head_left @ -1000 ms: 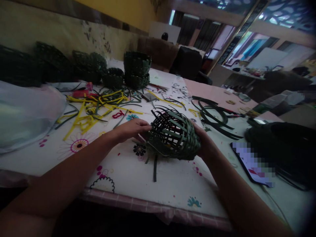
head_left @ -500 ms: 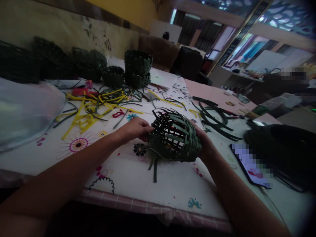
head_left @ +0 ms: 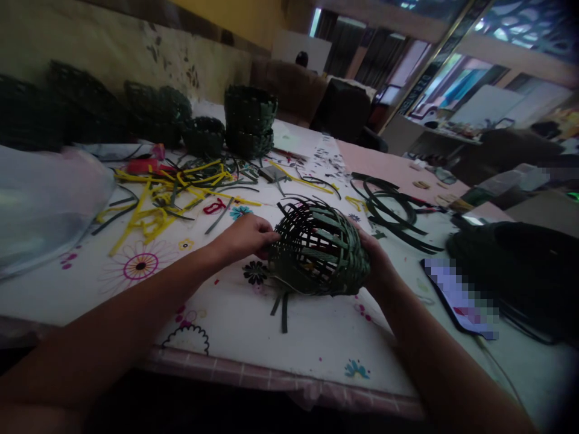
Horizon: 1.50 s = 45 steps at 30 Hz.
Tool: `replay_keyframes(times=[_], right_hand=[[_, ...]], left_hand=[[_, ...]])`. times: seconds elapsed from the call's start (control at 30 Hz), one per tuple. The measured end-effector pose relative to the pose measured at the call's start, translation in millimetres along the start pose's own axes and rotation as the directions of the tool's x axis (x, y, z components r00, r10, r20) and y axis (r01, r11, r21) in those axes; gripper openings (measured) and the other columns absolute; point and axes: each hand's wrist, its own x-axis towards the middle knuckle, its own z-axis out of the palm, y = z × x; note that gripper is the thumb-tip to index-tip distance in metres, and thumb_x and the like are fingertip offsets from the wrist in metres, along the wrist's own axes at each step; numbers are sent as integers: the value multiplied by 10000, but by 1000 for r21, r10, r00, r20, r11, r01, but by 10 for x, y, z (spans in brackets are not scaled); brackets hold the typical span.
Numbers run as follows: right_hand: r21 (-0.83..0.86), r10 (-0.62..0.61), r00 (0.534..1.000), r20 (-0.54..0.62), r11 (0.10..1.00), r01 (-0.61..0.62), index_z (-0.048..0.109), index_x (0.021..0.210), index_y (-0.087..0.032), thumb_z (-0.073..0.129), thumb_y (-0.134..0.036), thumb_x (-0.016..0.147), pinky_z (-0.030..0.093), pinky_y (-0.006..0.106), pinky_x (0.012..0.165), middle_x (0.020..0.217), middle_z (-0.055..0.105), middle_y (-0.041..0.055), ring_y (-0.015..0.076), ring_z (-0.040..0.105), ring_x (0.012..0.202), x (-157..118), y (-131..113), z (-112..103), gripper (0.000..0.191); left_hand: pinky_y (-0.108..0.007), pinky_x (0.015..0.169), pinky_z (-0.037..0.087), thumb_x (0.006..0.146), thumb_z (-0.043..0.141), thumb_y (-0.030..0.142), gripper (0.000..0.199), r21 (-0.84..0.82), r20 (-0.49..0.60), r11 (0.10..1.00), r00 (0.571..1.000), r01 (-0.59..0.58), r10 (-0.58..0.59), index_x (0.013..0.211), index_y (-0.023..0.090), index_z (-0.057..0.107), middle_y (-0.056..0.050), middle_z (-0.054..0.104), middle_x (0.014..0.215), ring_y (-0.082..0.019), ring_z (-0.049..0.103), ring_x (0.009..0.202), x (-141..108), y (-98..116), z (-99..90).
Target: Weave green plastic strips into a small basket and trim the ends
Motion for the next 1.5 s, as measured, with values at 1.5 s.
replay_keyframes(times=[1.5], right_hand=[[-76, -105, 993, 49, 991, 109, 692, 1237, -309, 638, -552, 811, 427, 526, 1169, 1392, 667, 13, 336, 522, 1398, -6, -1, 23, 493]], left_hand=[[-254, 551, 381, 708, 654, 192, 108, 215, 53, 976, 998, -42, 31, 725, 117, 730, -11, 624, 605, -130, 540, 563, 245, -81, 68]])
